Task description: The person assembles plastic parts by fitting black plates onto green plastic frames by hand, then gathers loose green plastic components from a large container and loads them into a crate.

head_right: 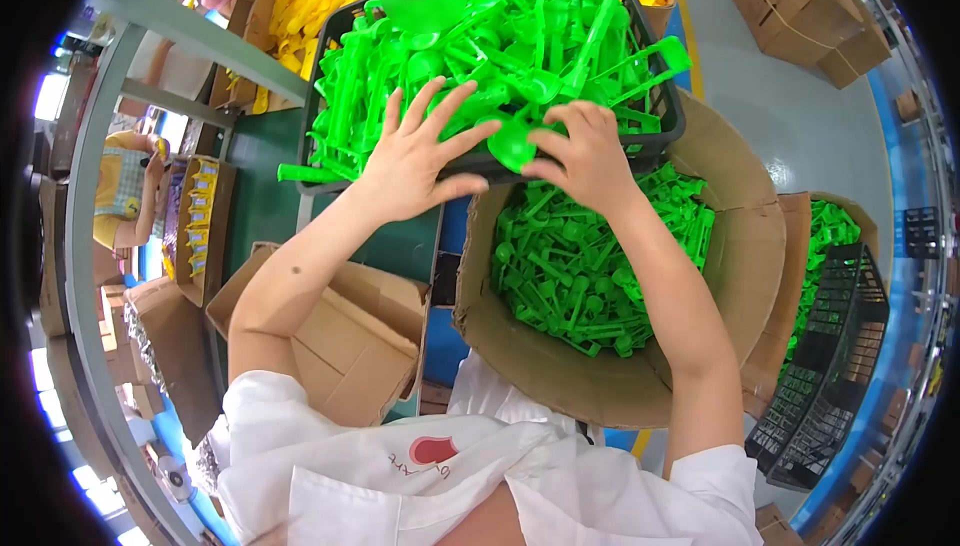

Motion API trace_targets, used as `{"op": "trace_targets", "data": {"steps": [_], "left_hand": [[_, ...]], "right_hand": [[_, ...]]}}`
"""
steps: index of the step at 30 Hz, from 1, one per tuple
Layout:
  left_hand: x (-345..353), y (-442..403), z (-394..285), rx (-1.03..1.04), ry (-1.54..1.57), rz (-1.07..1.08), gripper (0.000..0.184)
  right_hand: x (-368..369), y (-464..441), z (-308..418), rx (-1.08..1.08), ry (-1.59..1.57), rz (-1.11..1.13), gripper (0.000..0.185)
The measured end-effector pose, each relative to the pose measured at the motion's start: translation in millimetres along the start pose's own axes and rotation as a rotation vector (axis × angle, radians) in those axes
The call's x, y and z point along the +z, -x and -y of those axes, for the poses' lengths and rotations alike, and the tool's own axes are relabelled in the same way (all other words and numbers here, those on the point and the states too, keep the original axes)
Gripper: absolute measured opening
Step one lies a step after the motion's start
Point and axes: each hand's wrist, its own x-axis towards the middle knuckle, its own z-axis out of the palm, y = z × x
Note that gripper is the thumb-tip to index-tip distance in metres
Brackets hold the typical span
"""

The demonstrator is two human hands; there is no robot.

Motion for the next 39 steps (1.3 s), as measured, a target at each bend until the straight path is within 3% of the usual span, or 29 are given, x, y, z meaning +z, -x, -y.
{"op": "trace_targets", "data": {"steps": [3, 5, 6, 8, 11, 13, 15, 16, 17, 20, 23, 26, 27, 30, 32, 34, 36, 37, 38, 39], "left_hand": [[30.1, 7.8, 40.6, -0.025, -0.216, 0.034, 0.045], [50.8, 21.6, 67.9, -0.206, -0.103, 0.076, 0.052], [51.6, 25.8, 69.9, -0.227, -0.016, 0.090, 0.055], [37.0, 25.9, 43.7, -0.052, -0.084, -0.086, 0.056], [21.0, 16.5, -31.1, 0.047, 0.078, -0.330, 0.039], [43.9, 9.9, -90.9, 0.056, 0.348, -0.368, 0.022], [93.8, 8.4, -153.3, -0.002, 0.613, -0.156, 0.016], [129.8, 6.7, -179.3, -0.052, 0.717, -0.042, 0.017], [166.8, 8.8, -196.7, -0.159, 0.771, 0.170, 0.024], [288.6, 19.9, -202.1, -0.252, 0.553, 0.249, 0.054], [360.8, -5.3, -180.9, -0.286, 0.388, 0.278, 0.079], [426.6, -41.2, -157.4, -0.256, 0.269, 0.282, 0.098], [439.2, -56.0, -152.1, -0.297, 0.283, 0.310, 0.101], [468.1, -106.2, -147.1, -0.371, 0.300, 0.327, 0.111], [492.2, -136.2, -144.4, -0.368, 0.269, 0.249, 0.116], [516.8, -164.2, -143.2, -0.635, 0.433, 0.346, 0.125], [536.2, -182.1, -146.0, -1.000, 0.632, 0.489, 0.128], [533.1, -182.9, -153.7, -0.974, 0.643, 0.569, 0.131], [532.8, -180.3, -162.1, -0.904, 0.622, 0.591, 0.131], [533.3, -175.7, -169.0, -0.840, 0.597, 0.609, 0.131]], "right_hand": [[34.3, -27.0, 1.9, 0.203, 0.025, -0.101, 0.024], [41.4, -32.0, 3.9, 0.308, -0.014, -0.120, 0.021], [43.4, -26.6, -5.1, 0.239, -0.185, -0.118, 0.020], [16.8, -5.2, -8.6, -0.019, -0.243, -0.229, 0.016], [-39.0, 71.5, -17.7, 0.047, -0.226, -0.386, 0.013], [-46.5, 159.8, -36.9, 0.526, -0.263, -0.278, 0.016], [-18.8, 268.0, -72.7, 1.055, -0.280, -0.049, 0.026], [2.4, 333.1, -91.4, 1.164, -0.182, 0.058, 0.045], [20.1, 399.3, -105.1, 1.210, -0.099, 0.142, 0.053], [42.2, 481.4, -122.0, 1.385, 0.105, 0.234, 0.084], [77.2, 552.4, -176.1, 1.759, -0.018, 0.336, 0.101], [99.7, 583.3, -197.8, 2.165, -0.638, -0.049, 0.110], [103.5, 584.5, -203.7, 2.216, -0.733, -0.038, 0.100], [117.5, 576.8, -212.1, 2.229, -0.651, -0.035, 0.097], [136.7, 592.7, -219.0, 2.086, -0.677, -0.157, 0.094], [141.9, 585.8, -233.2, 2.224, -0.768, -0.144, 0.087], [129.0, 563.2, -229.0, 2.163, -1.207, -0.356, 0.081], [126.3, 546.0, -223.3, 2.102, -1.418, -0.469, 0.079], [132.6, 528.9, -217.0, 2.071, -1.398, -0.396, 0.073], [139.0, 515.8, -213.6, 2.079, -1.279, -0.270, 0.080]]}}
